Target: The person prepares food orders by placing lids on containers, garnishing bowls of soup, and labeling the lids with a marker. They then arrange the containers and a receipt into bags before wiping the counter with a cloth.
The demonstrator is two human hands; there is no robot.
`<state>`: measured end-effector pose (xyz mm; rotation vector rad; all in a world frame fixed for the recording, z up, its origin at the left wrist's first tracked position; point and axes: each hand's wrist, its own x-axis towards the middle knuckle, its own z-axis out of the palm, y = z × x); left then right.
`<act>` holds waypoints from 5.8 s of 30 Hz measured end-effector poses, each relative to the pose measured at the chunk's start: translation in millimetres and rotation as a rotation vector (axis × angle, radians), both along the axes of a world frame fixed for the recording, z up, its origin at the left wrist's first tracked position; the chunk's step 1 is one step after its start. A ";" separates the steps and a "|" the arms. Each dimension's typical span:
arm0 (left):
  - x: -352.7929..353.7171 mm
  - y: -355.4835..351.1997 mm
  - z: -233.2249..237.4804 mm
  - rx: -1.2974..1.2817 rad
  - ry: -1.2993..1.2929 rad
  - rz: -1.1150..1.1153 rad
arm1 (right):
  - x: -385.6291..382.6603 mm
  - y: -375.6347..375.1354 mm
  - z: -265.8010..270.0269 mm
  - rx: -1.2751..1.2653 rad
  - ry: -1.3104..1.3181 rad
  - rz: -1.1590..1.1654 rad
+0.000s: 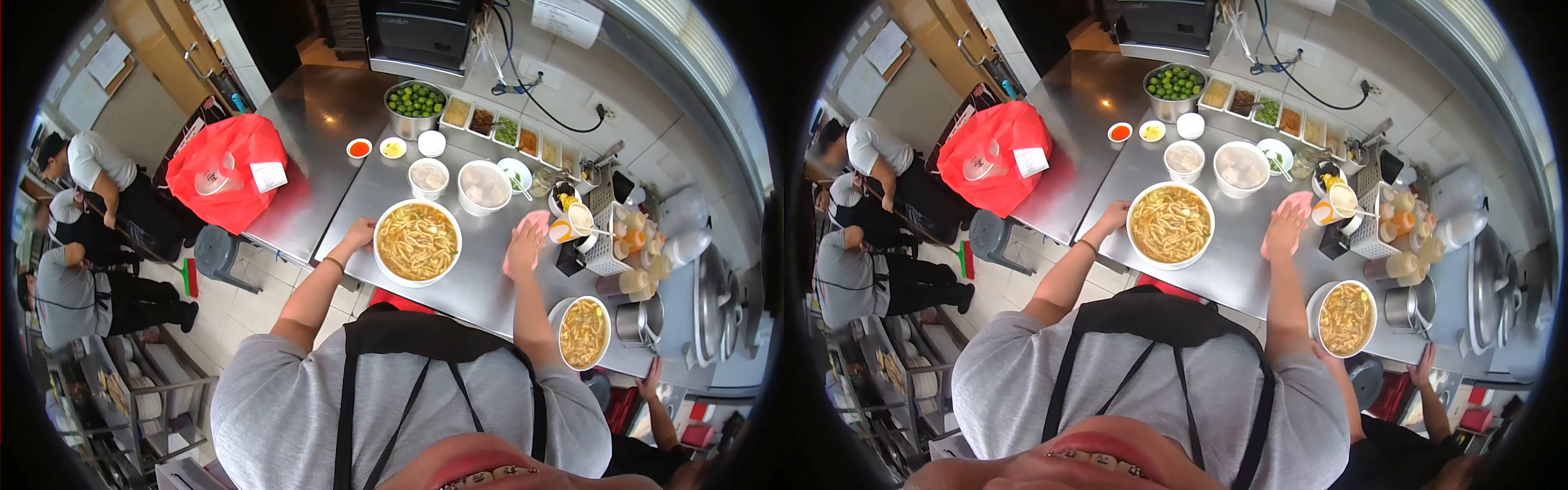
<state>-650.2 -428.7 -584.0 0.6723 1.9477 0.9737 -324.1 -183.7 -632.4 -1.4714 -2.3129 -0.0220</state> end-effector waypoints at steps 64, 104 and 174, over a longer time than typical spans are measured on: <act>-13.7 -7.6 -16.6 0.270 -0.108 0.418 | -70.5 95.1 92.3 -0.277 -0.052 0.034; -13.6 -7.0 -20.1 0.276 -0.050 0.397 | -67.3 102.5 90.1 -0.010 0.026 0.107; 8.1 -8.3 -28.9 0.467 0.236 0.426 | -45.2 68.3 101.3 0.163 0.132 0.104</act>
